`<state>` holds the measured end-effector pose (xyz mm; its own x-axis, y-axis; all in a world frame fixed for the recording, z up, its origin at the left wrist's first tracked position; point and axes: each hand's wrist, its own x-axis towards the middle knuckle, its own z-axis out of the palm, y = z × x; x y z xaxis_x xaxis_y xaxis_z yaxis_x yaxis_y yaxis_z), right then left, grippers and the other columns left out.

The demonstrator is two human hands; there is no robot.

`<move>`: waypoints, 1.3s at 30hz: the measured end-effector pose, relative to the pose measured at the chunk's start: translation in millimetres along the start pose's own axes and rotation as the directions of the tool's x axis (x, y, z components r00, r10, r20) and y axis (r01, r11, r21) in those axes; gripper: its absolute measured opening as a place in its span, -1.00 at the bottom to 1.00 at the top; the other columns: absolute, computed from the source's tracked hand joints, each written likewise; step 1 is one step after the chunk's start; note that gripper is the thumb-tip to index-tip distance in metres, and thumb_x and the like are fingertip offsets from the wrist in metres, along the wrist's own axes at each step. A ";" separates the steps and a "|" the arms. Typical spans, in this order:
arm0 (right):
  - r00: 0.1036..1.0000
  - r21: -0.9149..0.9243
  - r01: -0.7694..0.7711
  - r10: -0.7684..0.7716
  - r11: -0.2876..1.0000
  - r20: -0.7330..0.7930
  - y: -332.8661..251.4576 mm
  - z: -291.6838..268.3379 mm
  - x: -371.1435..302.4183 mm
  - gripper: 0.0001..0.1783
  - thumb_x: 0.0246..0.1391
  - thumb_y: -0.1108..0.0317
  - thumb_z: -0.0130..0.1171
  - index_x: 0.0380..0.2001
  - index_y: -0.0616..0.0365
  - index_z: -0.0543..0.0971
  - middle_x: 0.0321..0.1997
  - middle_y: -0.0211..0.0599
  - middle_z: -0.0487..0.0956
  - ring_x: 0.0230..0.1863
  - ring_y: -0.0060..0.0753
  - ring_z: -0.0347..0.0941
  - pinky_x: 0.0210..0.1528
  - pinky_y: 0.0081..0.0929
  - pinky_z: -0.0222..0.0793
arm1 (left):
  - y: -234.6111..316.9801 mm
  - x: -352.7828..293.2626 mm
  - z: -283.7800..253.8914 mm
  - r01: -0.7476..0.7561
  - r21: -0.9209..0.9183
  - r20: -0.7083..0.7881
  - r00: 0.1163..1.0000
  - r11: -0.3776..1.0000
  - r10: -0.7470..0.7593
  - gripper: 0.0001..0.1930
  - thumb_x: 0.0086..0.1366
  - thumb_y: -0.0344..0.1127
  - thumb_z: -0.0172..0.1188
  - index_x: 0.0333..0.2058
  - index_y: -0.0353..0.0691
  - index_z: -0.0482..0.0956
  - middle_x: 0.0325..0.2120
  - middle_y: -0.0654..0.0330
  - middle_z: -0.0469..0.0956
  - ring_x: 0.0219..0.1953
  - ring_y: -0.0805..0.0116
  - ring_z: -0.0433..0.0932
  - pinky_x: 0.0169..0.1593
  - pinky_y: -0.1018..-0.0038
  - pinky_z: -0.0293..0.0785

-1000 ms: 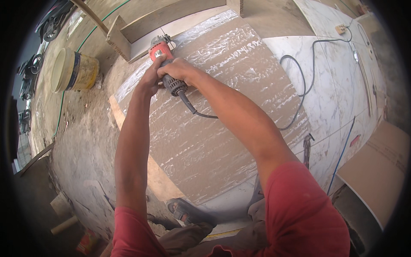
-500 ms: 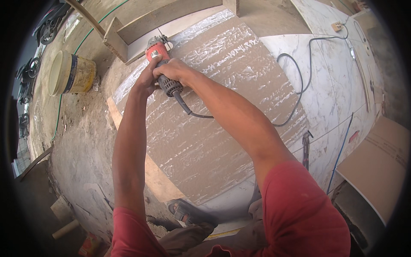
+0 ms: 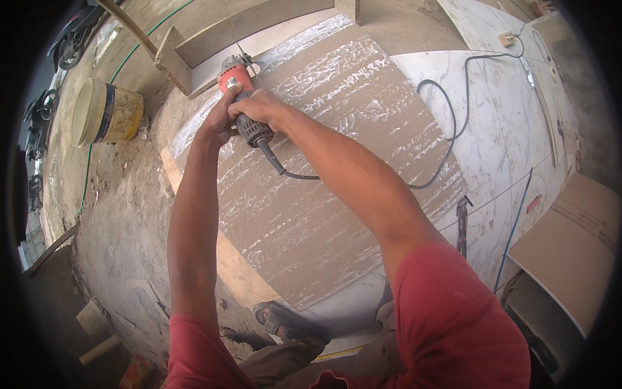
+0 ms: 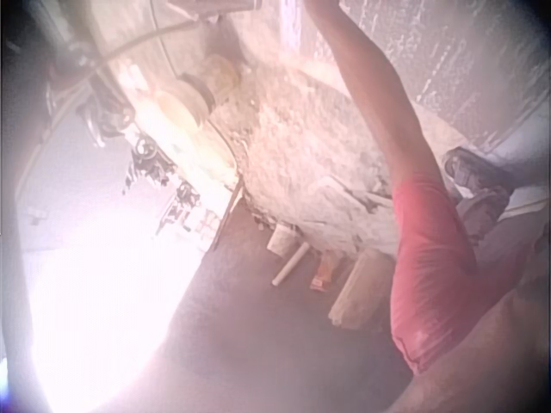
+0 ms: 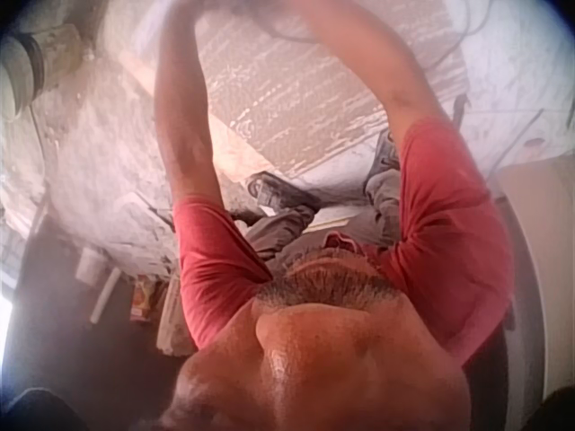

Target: The person uses an angle grinder to cut the edge of a tile, marks a circular section, uses a hammer and a chisel to remove the center, and then refines the shape with the grinder.

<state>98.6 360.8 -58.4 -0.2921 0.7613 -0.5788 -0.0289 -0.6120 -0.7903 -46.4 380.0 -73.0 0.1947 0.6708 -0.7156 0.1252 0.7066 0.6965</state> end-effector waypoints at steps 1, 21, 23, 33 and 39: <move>1.000 0.002 -0.004 0.004 1.000 0.006 -1.1 0.8 -1.0 -0.67 -0.08 0.36 0.26 -0.29 0.43 0.58 -0.43 -0.12 0.63 -0.58 -0.39 0.57 -0.60 -0.44 0.49 | -0.2 0.3 -1.8 0.001 0.000 -0.001 1.000 1.000 -0.001 -0.26 0.24 0.38 0.05 0.12 -0.14 0.46 0.03 0.03 0.53 0.07 0.03 0.47 0.17 -0.09 0.26; 0.999 0.090 0.010 -0.006 0.996 -0.038 -2.0 7.8 -2.4 -0.65 -0.20 0.38 0.33 -0.38 0.51 0.60 -0.47 -0.06 0.62 -0.60 -0.31 0.56 -0.62 -0.37 0.48 | 3.2 -0.4 -7.0 0.018 0.048 0.017 1.000 0.999 -0.019 -0.26 0.24 0.40 0.06 0.10 -0.13 0.49 0.02 0.06 0.55 0.02 0.09 0.53 0.15 -0.07 0.32; 0.999 0.075 0.005 -0.001 0.997 -0.045 -2.2 6.7 -2.2 -0.66 -0.20 0.39 0.33 -0.39 0.51 0.60 -0.48 -0.07 0.62 -0.60 -0.31 0.57 -0.62 -0.36 0.48 | 3.8 -0.9 -4.4 0.018 0.034 0.014 1.000 0.999 -0.019 -0.26 0.24 0.39 0.06 0.10 -0.14 0.49 0.02 0.07 0.55 0.02 0.09 0.53 0.15 -0.07 0.32; 0.999 0.093 -0.006 0.010 0.996 -0.035 -0.4 10.7 1.5 -0.67 -0.21 0.39 0.35 -0.40 0.48 0.60 -0.48 -0.07 0.62 -0.62 -0.30 0.56 -0.64 -0.37 0.48 | 2.1 3.1 -11.5 0.018 0.031 0.012 1.000 0.999 -0.018 -0.27 0.24 0.37 0.09 0.11 -0.16 0.48 0.02 0.05 0.55 0.02 0.09 0.54 0.16 -0.08 0.33; 0.999 0.101 0.007 -0.004 0.995 -0.038 2.1 13.6 4.3 -0.65 -0.21 0.38 0.35 -0.39 0.50 0.59 -0.48 -0.06 0.61 -0.61 -0.30 0.56 -0.65 -0.37 0.47 | 0.6 6.4 -17.1 0.024 0.035 0.036 0.999 0.999 -0.025 -0.28 0.25 0.37 0.08 0.08 -0.15 0.50 -0.02 0.06 0.57 -0.03 0.12 0.56 0.14 -0.03 0.36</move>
<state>84.3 359.9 -59.8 -0.2552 0.7711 -0.5833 -0.1273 -0.6248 -0.7703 -61.8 388.6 -78.0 0.2260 0.6442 -0.7307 0.1640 0.7142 0.6805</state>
